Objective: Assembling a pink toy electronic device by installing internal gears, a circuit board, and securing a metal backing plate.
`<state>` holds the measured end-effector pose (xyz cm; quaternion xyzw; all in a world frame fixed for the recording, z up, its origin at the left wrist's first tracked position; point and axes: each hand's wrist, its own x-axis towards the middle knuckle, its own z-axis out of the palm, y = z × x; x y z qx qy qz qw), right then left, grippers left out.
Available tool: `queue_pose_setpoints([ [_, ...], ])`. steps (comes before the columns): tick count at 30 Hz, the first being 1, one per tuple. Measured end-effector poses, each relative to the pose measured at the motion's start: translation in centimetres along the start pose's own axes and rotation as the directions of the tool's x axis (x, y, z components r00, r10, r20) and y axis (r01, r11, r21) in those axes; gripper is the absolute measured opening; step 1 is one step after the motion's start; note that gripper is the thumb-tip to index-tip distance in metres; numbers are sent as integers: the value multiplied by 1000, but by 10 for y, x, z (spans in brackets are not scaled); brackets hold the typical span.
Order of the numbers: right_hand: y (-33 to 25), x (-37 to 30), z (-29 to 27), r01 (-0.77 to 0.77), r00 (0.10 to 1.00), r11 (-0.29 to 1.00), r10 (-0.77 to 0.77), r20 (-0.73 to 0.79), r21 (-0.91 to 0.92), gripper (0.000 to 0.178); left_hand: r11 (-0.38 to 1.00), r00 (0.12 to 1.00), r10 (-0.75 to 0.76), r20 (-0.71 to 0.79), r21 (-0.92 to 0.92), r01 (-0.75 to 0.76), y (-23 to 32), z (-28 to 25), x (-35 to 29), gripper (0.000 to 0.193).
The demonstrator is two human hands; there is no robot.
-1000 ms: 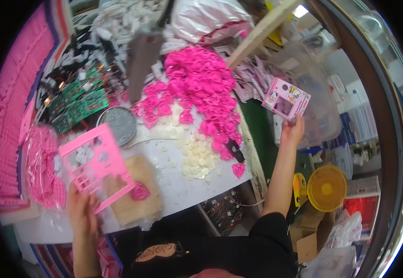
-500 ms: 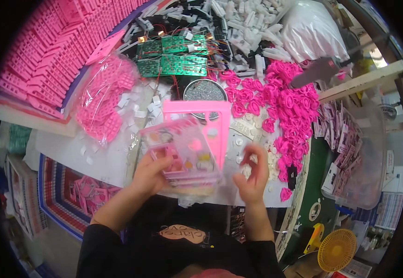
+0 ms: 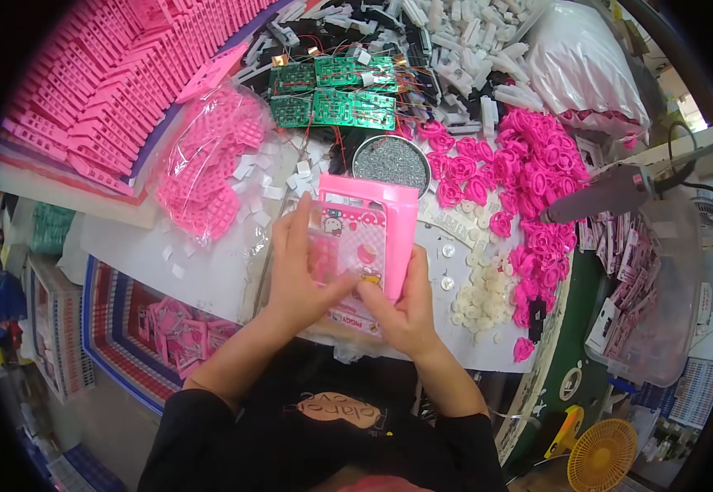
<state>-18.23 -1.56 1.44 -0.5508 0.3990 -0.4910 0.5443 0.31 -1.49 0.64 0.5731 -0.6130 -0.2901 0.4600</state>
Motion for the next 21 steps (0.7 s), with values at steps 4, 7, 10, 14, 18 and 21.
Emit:
queue_pose_setpoints([
  [4, -8, -1, -1, 14, 999, 997, -12, 37, -70, 54, 999, 998, 16, 57, -49, -13, -9, 2, 3, 118],
  [7, -7, -3, -2, 49, 998, 995, -44, 50, -84, 57, 993, 997, -15, 70, -117, 23, -12, 5, 1, 118],
  [10, -4, -4, 0, 74, 997, 996, -73, 24, -58, 58, 975, 995, -76, 70, -202, 88, -6, 9, 0, 118],
  [14, -10, 0, -6, 105, 990, 971, -82, 112, -217, 58, 986, 996, -68, 52, -147, 75, -12, 4, 1, 117],
  [18, -20, -1, -5, 88, 992, 969, -66, 104, -230, 56, 988, 994, -56, 91, -139, 68, -15, 5, 1, 115],
  [21, -15, -2, -5, 60, 996, 991, -52, 67, -123, 54, 979, 992, -59, 107, -186, 79, -9, 7, 0, 115],
])
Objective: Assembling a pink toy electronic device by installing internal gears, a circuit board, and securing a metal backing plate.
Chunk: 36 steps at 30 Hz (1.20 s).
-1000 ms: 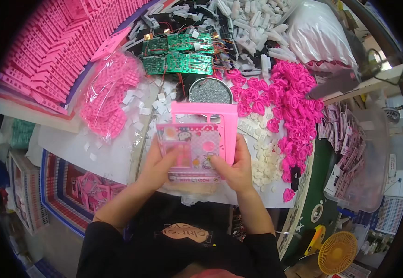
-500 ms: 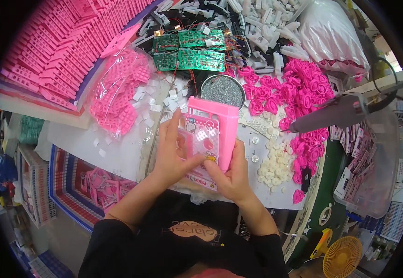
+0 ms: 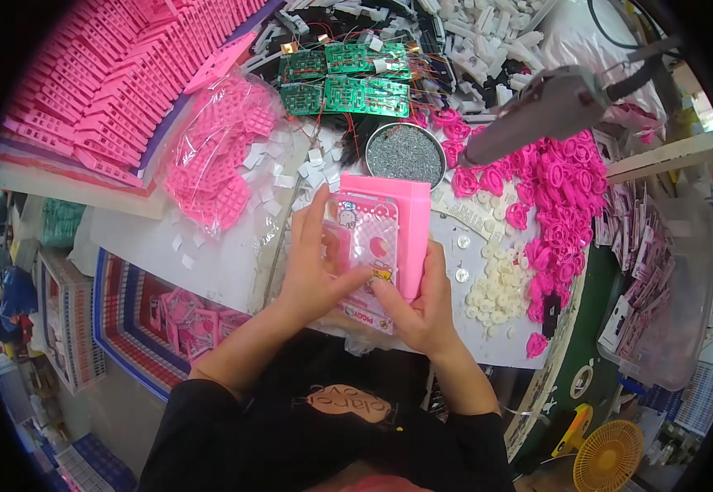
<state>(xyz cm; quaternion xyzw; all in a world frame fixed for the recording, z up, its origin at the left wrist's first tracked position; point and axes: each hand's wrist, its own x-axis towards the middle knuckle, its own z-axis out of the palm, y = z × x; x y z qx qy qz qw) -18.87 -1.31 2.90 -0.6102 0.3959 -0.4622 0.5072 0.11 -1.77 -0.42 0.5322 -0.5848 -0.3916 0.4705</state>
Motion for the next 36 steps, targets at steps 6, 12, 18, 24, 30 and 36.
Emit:
queue_pose_setpoints([
  [6, 3, 0, 5, 14, 1000, 999, -14, -6, 39, 53, 991, 996, -85, -10, -103, 84, 6, 1, 1, 116],
  [12, -3, 3, -6, 0, 991, 996, 11, 132, -86, 53, 984, 1000, 26, -9, 175, -24, 0, -3, -5, 117],
  [18, 7, -2, -11, -154, 978, 941, 103, 179, 302, 56, 966, 991, 128, -22, 229, -120, 7, -11, 4, 112],
  [24, 0, 4, -16, -287, 946, 854, 180, 271, 435, 68, 845, 960, -277, -52, -489, 217, -14, -29, 26, 35],
  [30, 12, -5, -27, -470, 869, 804, 347, 354, 365, 64, 901, 962, -231, -147, -406, 155, -10, -29, 34, 33],
  [36, 16, -6, -29, -381, 922, 835, 312, 229, 398, 55, 834, 935, -333, -121, -500, 233, -19, -24, 30, 41],
])
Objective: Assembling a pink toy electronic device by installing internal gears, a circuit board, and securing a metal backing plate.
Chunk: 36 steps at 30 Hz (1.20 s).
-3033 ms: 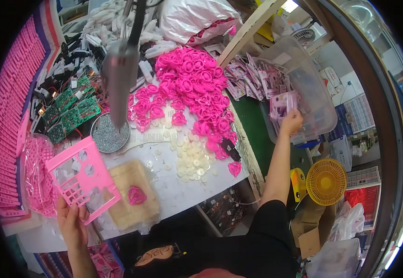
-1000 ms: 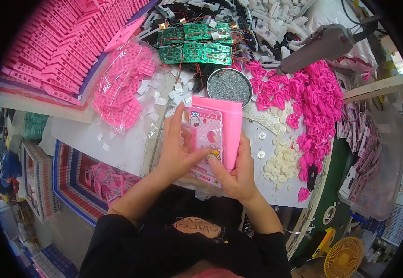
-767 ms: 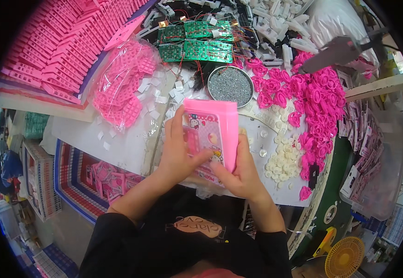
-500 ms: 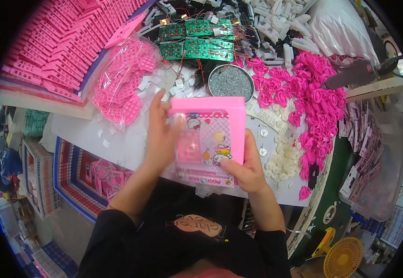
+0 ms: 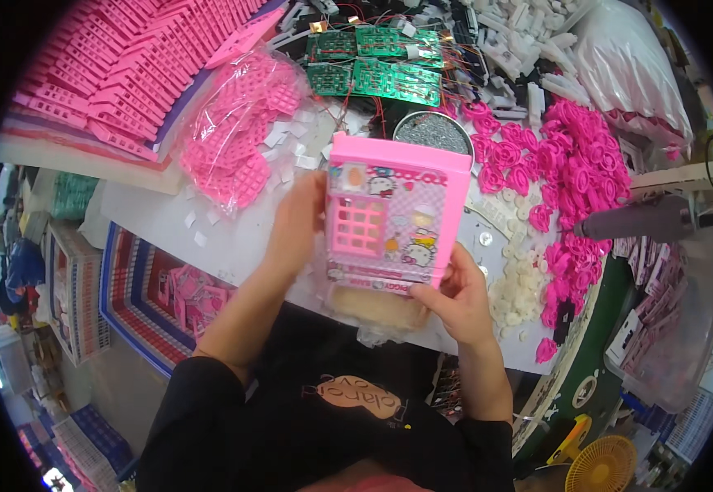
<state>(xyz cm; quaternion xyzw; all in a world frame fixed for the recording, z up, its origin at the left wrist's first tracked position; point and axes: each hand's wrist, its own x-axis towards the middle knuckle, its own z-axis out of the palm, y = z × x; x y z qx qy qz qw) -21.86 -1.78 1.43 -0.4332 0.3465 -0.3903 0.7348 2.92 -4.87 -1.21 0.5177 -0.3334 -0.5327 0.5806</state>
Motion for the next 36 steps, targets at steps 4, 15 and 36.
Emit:
queue_pose_setpoints([
  [4, 2, -1, 12, 23, 999, 1000, -22, -45, 17, 53, 947, 989, 147, -18, 290, -136, -3, 3, -35, 41],
  [15, 17, -20, 2, -50, 997, 997, 46, -57, -54, 58, 903, 948, 23, 319, 400, -157, 21, -11, -9, 29],
  [36, -63, 21, 0, 434, 869, 760, -495, 2, -483, 19, 891, 736, 317, 598, 80, -448, 67, -2, 1, 14],
])
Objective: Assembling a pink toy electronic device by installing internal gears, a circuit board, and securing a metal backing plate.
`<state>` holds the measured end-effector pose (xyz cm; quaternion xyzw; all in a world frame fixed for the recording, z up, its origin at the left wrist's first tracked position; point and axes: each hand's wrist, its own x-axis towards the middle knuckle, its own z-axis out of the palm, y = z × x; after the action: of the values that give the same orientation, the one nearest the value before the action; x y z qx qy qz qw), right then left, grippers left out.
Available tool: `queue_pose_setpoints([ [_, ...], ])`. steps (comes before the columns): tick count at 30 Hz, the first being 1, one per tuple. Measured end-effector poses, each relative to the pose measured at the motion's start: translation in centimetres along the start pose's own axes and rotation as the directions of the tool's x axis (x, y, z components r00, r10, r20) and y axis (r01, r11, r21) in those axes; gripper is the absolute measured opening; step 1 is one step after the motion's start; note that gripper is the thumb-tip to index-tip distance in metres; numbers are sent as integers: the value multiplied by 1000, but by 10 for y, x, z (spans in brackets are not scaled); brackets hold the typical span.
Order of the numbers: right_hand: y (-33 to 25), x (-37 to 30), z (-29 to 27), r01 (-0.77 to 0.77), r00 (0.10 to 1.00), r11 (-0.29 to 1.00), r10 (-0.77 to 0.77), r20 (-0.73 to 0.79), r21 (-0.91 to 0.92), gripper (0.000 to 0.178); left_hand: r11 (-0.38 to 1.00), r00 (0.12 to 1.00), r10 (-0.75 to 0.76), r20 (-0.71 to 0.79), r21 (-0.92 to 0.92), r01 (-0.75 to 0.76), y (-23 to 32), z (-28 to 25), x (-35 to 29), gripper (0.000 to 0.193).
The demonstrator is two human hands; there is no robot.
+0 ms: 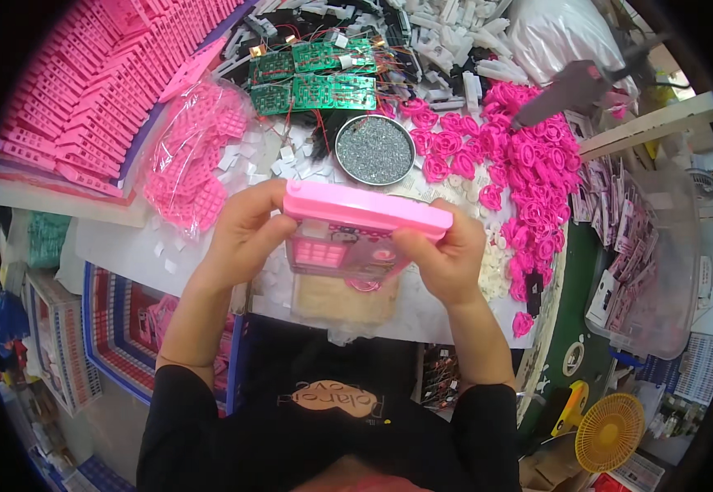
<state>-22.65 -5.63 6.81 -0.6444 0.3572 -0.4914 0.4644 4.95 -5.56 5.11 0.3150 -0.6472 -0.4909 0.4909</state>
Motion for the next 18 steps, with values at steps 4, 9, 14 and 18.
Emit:
queue_pose_setpoints([
  [4, -6, 11, -14, 124, 990, 967, -105, 92, -221, 23, 990, 996, 68, 54, 118, -74, 1, -7, 9, 15],
  [9, 18, -10, -29, 458, 884, 731, -312, 349, -506, 28, 801, 889, 265, 373, 429, -418, -16, -17, 8, 26],
  [14, 53, -91, -15, 434, 866, 679, -132, 483, -592, 46, 722, 835, 127, 535, 528, -448, -38, -3, -46, 33],
  [18, 61, -106, -6, 370, 877, 694, -42, 478, -618, 62, 765, 854, -20, 520, 558, -321, -44, -4, -64, 46],
])
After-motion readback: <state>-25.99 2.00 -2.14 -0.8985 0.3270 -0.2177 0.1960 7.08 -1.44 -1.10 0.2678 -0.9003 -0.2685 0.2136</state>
